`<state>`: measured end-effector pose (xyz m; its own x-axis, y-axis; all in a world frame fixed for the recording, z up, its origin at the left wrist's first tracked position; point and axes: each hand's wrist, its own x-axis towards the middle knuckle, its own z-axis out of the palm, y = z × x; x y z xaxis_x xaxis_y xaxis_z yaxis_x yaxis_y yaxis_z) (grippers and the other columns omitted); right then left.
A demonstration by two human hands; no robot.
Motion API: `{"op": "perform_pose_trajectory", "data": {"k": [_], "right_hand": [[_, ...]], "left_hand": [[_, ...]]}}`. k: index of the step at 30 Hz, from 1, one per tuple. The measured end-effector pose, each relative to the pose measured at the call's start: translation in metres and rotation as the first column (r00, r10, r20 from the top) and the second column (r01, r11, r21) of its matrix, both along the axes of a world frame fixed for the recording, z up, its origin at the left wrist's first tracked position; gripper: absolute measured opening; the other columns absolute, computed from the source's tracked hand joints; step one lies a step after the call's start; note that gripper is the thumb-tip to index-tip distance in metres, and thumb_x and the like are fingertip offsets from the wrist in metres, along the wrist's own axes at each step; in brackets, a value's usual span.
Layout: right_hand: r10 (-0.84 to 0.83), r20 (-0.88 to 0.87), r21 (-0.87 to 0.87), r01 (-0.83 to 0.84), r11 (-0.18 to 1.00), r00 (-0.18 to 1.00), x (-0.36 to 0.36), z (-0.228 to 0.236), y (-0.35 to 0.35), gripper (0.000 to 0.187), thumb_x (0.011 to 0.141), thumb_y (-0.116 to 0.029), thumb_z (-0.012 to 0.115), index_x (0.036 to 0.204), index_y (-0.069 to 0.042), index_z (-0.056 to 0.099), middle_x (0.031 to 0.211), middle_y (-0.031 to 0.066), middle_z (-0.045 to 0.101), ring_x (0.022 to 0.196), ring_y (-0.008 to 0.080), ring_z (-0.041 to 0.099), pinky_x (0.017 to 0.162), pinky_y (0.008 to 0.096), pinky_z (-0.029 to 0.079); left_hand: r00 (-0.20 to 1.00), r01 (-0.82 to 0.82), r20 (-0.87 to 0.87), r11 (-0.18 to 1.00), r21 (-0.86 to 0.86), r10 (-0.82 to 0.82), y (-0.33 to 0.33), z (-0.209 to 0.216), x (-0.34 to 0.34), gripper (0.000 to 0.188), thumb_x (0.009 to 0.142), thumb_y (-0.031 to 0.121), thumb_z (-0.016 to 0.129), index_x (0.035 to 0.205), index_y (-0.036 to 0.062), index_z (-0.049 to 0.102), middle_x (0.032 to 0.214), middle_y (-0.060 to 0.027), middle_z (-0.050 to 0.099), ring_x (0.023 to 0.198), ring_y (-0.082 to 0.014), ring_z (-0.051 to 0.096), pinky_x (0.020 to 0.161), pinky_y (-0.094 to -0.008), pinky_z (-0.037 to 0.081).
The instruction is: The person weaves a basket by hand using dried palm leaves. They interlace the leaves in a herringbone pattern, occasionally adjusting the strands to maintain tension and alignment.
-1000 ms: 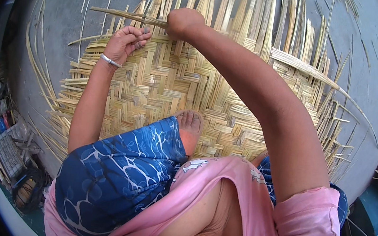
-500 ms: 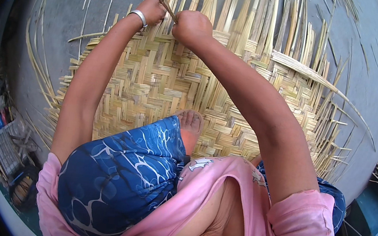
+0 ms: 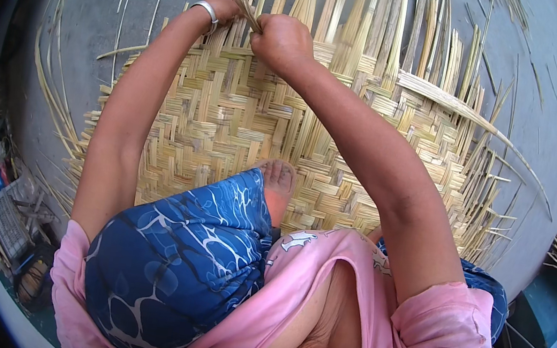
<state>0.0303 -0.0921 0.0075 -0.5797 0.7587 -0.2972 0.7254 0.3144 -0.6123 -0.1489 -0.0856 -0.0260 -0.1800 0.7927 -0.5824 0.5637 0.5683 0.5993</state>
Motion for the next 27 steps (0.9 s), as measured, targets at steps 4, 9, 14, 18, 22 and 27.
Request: {"op": "perform_pose_trajectory", "data": {"k": [4,9,14,18,22,27], "right_hand": [[-0.018,-0.026,-0.029,0.018,0.999,0.999,0.002,-0.003,0.001,0.016,0.077,-0.021,0.058,0.084,-0.009,0.066,0.080,0.0138,0.064,0.078,0.0310,0.062,0.073,0.0405,0.050],[-0.064,-0.057,-0.068,0.060,0.996,0.996,0.004,-0.004,0.000,0.016,0.078,-0.021,0.058,0.082,-0.008,0.065,0.077,0.0137,0.064,0.076,0.0311,0.061,0.072,0.0408,0.049],[-0.088,-0.111,-0.046,0.083,0.995,0.990,0.005,-0.009,0.000,0.016,0.077,-0.021,0.058,0.081,-0.007,0.064,0.076,0.0146,0.063,0.076,0.0317,0.061,0.071,0.0413,0.048],[-0.133,-0.117,-0.046,0.128,0.991,0.984,0.004,-0.010,-0.001,0.018,0.077,-0.022,0.058,0.081,-0.006,0.064,0.075,0.0155,0.063,0.075,0.0326,0.061,0.071,0.0414,0.048],[-0.165,-0.138,-0.049,0.159,0.986,0.977,0.004,-0.009,-0.003,0.018,0.077,-0.023,0.058,0.083,-0.006,0.065,0.075,0.0158,0.063,0.075,0.0334,0.061,0.071,0.0412,0.048],[-0.176,-0.158,-0.072,0.167,0.983,0.972,0.004,-0.011,-0.005,0.019,0.078,-0.023,0.059,0.086,-0.007,0.066,0.076,0.0157,0.064,0.075,0.0333,0.061,0.071,0.0407,0.048]], "left_hand": [[0.940,-0.186,0.278,0.980,-0.066,0.197,-0.005,-0.008,-0.014,0.014,0.075,0.016,0.069,0.081,0.0057,0.061,0.066,0.0003,0.055,0.058,-0.0090,0.050,0.053,-0.0235,0.042],[0.883,-0.187,0.426,0.980,-0.067,0.198,-0.014,-0.002,-0.008,0.019,0.079,0.016,0.067,0.091,0.0042,0.057,0.075,-0.0037,0.061,0.061,-0.0101,0.059,0.047,-0.0186,0.042],[0.816,-0.136,0.550,0.984,-0.116,0.178,-0.020,0.000,-0.015,0.031,0.080,0.019,0.069,0.103,0.0065,0.053,0.090,-0.0027,0.063,0.080,-0.0119,0.065,0.067,-0.0233,0.053],[0.708,-0.206,0.673,0.974,-0.090,0.212,-0.032,-0.006,-0.016,0.031,0.079,0.021,0.071,0.100,0.0045,0.056,0.091,-0.0024,0.063,0.083,-0.0111,0.063,0.073,-0.0241,0.053],[0.731,-0.249,0.642,0.966,-0.067,0.233,-0.038,-0.005,-0.009,0.026,0.079,0.018,0.070,0.099,0.0050,0.058,0.087,-0.0010,0.064,0.082,-0.0097,0.061,0.073,-0.0252,0.050],[0.863,-0.143,0.486,0.989,-0.031,0.139,-0.030,-0.019,-0.006,0.021,0.078,0.016,0.068,0.093,0.0056,0.059,0.079,-0.0018,0.063,0.068,-0.0098,0.059,0.059,-0.0248,0.047]]}}
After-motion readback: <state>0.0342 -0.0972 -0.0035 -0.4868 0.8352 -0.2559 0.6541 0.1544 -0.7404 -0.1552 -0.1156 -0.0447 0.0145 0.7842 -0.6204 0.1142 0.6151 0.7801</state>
